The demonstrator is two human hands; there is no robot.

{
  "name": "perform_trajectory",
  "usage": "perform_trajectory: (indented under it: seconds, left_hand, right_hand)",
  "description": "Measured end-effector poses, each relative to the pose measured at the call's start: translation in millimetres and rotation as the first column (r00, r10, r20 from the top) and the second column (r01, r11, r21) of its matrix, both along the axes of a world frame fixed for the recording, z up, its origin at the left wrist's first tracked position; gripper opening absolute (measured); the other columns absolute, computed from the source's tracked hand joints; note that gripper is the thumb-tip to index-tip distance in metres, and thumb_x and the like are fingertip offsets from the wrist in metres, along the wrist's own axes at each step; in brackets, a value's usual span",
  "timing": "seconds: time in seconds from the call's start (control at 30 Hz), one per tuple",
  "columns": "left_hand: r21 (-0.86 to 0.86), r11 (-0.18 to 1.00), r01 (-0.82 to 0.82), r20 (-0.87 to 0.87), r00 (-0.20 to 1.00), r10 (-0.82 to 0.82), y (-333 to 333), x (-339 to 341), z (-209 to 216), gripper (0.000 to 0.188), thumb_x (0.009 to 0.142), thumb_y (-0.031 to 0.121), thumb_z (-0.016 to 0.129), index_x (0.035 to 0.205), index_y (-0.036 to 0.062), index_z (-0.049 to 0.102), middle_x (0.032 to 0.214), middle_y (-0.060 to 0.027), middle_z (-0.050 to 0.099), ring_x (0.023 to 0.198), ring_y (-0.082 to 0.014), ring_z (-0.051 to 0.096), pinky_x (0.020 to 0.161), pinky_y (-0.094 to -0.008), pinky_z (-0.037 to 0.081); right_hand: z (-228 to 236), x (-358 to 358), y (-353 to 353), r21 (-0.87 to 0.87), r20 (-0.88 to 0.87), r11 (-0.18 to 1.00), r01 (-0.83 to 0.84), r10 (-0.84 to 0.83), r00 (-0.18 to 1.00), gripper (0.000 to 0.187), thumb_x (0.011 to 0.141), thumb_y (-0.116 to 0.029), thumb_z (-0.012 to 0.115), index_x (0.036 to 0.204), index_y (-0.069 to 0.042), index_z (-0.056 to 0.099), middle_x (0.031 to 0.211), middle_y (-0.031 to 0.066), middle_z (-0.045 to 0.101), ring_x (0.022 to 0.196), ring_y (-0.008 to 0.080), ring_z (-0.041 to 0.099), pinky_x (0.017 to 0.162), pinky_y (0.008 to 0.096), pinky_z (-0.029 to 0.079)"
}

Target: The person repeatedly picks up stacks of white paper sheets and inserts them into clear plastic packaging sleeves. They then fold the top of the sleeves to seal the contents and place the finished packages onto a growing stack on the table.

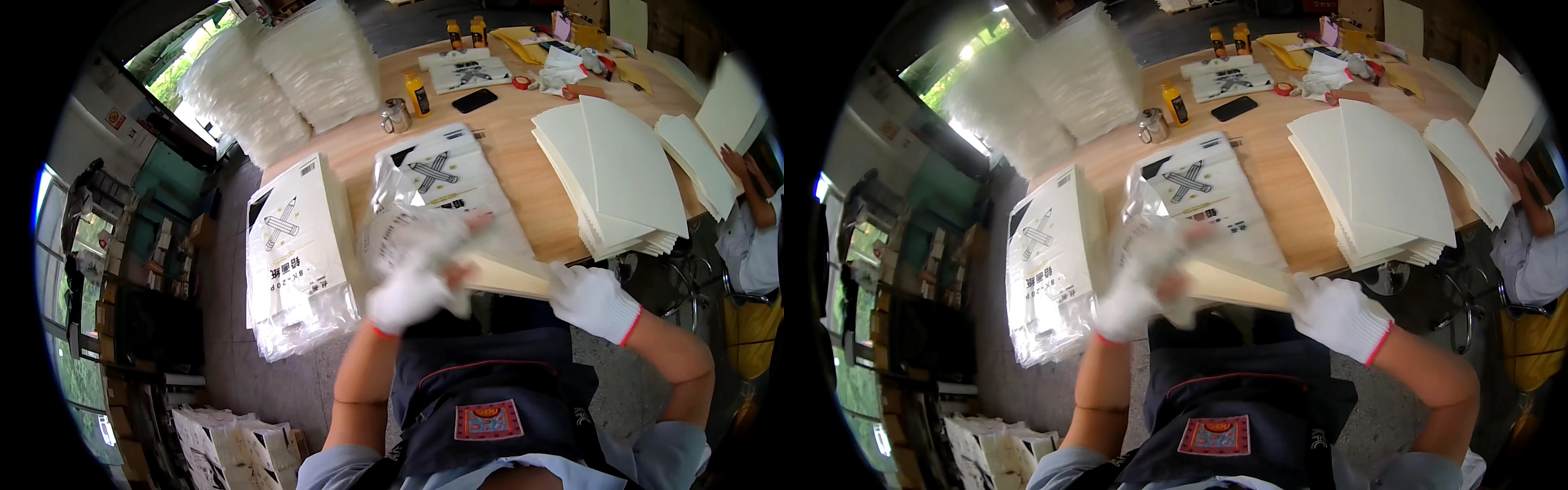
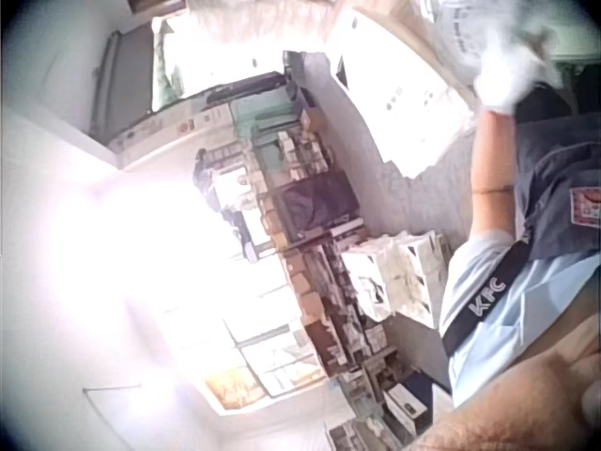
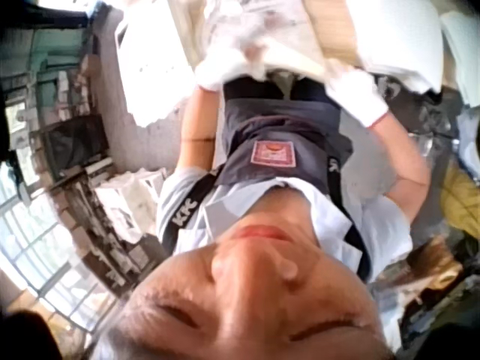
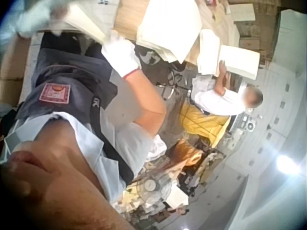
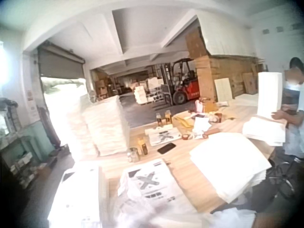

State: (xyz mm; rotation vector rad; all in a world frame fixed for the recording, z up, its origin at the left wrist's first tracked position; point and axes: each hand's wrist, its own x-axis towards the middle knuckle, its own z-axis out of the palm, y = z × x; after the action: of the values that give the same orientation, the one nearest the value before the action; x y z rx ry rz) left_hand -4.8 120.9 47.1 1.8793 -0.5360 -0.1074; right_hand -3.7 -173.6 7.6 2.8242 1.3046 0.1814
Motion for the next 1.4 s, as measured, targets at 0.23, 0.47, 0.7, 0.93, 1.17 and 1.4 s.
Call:
perform_trajectory:
  seconds: [0.23,0.47,0.7,0.93,1.17,1.4]
  left_hand:
    - [0.021,0.990,-0.139,0.452,0.885,0.115,-35.8,-79.4,-127.7,0.044,0.075,0.004,0.064,0.118,0.0066,0.061,0.081,-0.0078,0.065,0.057,-0.0221,0.059,0.054,-0.0318,0.048]
    - [0.271,0.930,-0.249,0.517,0.853,0.078,-100.1,-9.6,-65.3,0.034,0.072,0.007,0.062,0.103,0.0205,0.064,0.073,-0.0056,0.062,0.060,-0.0264,0.061,0.052,-0.0365,0.047]
    - [0.098,0.904,-0.417,0.376,0.856,0.354,-69.4,4.7,-115.5,0.006,0.082,0.008,0.061,0.084,0.0135,0.063,0.082,-0.0063,0.067,0.066,-0.0258,0.065,0.055,-0.0360,0.049]
    - [0.337,0.868,-0.365,0.599,0.794,0.101,-67.0,-75.1,-179.8,0.010,0.076,0.015,0.069,0.077,0.0137,0.059,0.070,-0.0030,0.056,0.062,-0.0224,0.057,0.061,-0.0387,0.047]
    - [0.059,0.483,-0.874,-0.232,0.459,0.858,9.9,-120.2,-207.0,0.011,0.085,0.010,0.064,0.083,0.0060,0.053,0.073,-0.0023,0.051,0.068,-0.0129,0.047,0.067,-0.0284,0.042]
    - [0.013,0.849,-0.529,-0.443,0.758,0.479,-1.8,-246.7,-159.0,0.007,0.082,0.007,0.063,0.085,0.0034,0.058,0.078,-0.0044,0.057,0.071,-0.0137,0.055,0.065,-0.0252,0.043]
  right_hand:
    - [-69.5,41.7,-10.8,0.447,-0.894,0.717,0.535,0.340,0.291,0.027,0.088,-0.021,0.056,0.102,0.000,0.064,0.094,0.0077,0.067,0.088,0.0160,0.063,0.074,0.0322,0.051]
    - [-68.5,46.5,72.1,0.274,-0.521,0.941,0.198,-0.028,0.853,0.024,0.080,-0.022,0.060,0.097,-0.006,0.063,0.099,0.0154,0.063,0.086,0.0283,0.059,0.072,0.0378,0.046]
    - [-75.7,-29.4,65.6,0.327,0.040,0.942,-0.078,0.068,0.997,0.040,0.078,-0.028,0.065,0.112,-0.010,0.059,0.117,0.0164,0.056,0.112,0.0293,0.051,0.100,0.0391,0.038]
    - [-119.6,-7.7,23.1,0.228,-0.221,0.768,0.599,-0.558,0.800,0.039,0.084,-0.027,0.058,0.119,-0.011,0.054,0.079,0.0146,0.065,0.077,0.0297,0.064,0.071,0.0447,0.049]
    - [-105.0,-48.9,17.6,0.042,-0.012,0.931,0.362,-0.362,0.932,0.025,0.085,-0.026,0.052,0.063,-0.014,0.055,0.052,0.0060,0.059,0.048,0.0222,0.060,0.048,0.0383,0.046]
    - [-90.6,-137.0,-21.5,-0.159,-0.355,0.986,0.047,-0.102,0.929,0.024,0.073,-0.027,0.056,0.058,-0.008,0.057,0.051,0.0081,0.056,0.043,0.0211,0.055,0.039,0.0376,0.041]
